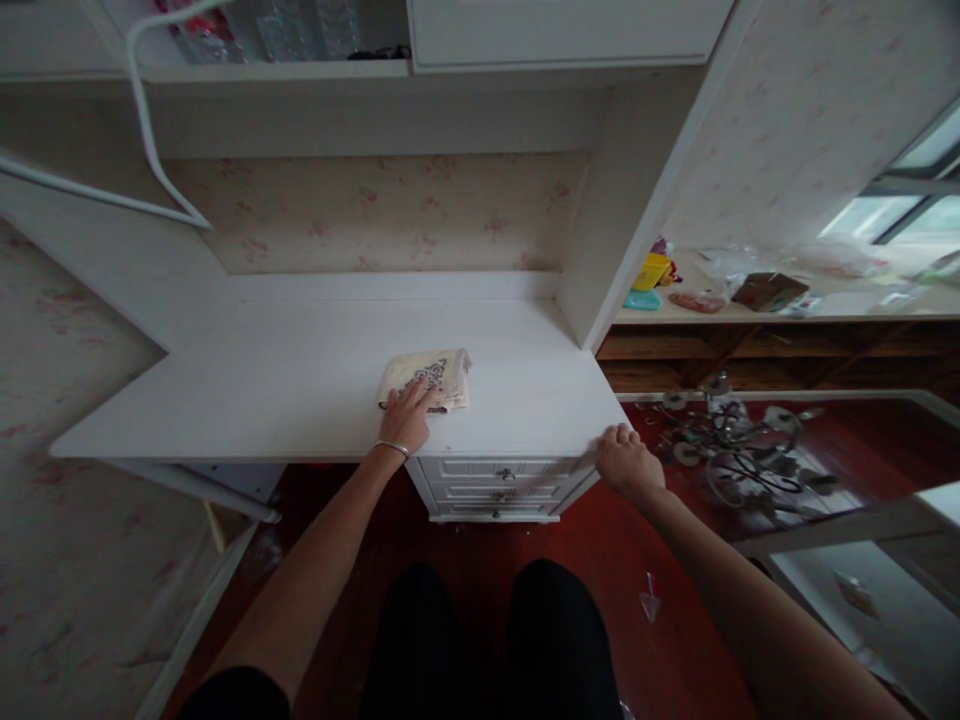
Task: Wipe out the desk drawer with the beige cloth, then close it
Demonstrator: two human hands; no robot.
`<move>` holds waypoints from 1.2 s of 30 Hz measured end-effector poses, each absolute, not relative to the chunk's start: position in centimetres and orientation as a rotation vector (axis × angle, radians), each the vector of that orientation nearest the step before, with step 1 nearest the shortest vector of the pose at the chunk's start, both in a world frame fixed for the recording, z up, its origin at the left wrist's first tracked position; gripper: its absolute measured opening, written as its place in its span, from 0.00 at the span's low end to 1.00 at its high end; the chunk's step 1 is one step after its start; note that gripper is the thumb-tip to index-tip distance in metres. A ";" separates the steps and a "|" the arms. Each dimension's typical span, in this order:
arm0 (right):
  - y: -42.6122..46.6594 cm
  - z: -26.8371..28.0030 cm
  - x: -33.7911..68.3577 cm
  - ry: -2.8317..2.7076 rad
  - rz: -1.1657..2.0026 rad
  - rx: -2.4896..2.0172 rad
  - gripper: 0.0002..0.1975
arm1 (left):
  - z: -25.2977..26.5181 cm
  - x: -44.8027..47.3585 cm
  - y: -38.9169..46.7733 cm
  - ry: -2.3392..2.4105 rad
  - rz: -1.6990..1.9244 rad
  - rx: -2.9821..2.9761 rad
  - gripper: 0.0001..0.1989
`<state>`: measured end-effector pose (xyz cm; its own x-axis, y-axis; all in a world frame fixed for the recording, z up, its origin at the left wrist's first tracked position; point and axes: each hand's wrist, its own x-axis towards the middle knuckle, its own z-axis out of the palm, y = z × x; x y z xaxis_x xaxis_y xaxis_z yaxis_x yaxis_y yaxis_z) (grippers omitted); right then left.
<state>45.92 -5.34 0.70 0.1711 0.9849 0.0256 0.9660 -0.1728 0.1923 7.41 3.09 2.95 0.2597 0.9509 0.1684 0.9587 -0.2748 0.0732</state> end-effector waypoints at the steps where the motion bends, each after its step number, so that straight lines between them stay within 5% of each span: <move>1: -5.4 0.7 45.9 1.940 0.229 2.296 0.25 | 3.1 6.6 2.6 -1.864 -0.329 -2.434 0.35; 7: -5.8 0.5 45.9 1.967 0.313 2.264 0.26 | 3.0 -0.5 0.7 -2.181 -0.533 -2.051 0.28; 13: -6.2 0.2 45.9 2.000 0.323 2.314 0.26 | 0.1 -4.2 0.4 -2.600 -0.290 -1.861 0.28; 36: -7.4 -1.5 45.5 2.103 0.257 2.510 0.29 | -0.3 -4.7 0.8 -2.630 -0.191 -1.912 0.30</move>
<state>45.51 -7.40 -1.51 0.1722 0.9624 0.2102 0.9847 -0.1742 -0.0089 -4.68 0.77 -0.26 -0.3065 0.9516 -0.0248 0.9381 0.3063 0.1619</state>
